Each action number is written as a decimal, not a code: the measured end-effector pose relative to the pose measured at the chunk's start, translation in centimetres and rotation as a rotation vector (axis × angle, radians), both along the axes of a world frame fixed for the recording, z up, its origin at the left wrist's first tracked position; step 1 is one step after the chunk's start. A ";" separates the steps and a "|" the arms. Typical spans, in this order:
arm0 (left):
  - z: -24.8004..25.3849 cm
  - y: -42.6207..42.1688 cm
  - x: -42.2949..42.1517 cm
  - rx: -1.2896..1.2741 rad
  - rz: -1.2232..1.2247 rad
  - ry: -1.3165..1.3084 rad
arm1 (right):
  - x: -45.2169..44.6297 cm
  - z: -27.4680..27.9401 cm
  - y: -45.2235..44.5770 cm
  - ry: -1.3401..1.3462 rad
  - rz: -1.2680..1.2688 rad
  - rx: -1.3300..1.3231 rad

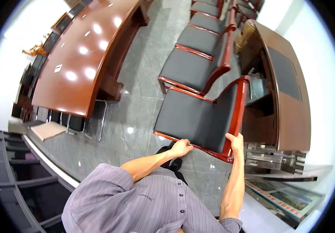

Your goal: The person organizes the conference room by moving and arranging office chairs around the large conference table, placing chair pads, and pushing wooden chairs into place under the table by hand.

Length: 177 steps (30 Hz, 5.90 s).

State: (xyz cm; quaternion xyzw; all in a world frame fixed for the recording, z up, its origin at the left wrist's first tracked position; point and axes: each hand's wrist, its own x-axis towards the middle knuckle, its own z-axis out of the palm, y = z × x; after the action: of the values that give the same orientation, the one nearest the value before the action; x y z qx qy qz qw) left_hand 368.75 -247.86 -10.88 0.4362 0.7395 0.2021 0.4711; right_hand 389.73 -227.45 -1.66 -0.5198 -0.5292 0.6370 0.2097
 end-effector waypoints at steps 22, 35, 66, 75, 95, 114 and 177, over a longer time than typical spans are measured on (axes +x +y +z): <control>-4.4 -0.5 -4.8 -0.302 1.204 -2.072 | -27.5 13.3 -13.5 -0.151 0.105 0.080; -3.9 -5.7 -20.8 -0.180 1.432 -1.878 | -38.9 9.5 -16.4 0.003 0.177 0.046; -17.4 -12.3 -38.7 0.362 1.610 -1.720 | -56.9 1.3 -18.7 -0.122 0.332 0.217; -9.1 -13.8 -39.4 0.182 1.674 -1.410 | -57.0 1.9 -21.0 -0.149 0.331 0.199; -12.3 -15.5 -34.0 0.098 1.956 -1.339 | -49.9 2.1 -15.7 0.015 0.722 -0.142; -4.0 23.7 -21.4 -0.229 0.886 -1.135 | -26.0 0.4 34.8 -0.115 0.168 0.251; -0.8 32.2 -33.1 -0.044 0.794 -0.939 | -31.6 3.6 33.2 -0.040 -0.033 0.065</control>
State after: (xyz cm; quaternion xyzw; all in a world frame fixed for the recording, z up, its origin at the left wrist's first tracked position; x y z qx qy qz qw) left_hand 335.67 -215.70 -11.67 -0.0181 0.5629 0.5174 0.6442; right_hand 358.17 -194.26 1.91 -0.5340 -0.5451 0.6053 0.2265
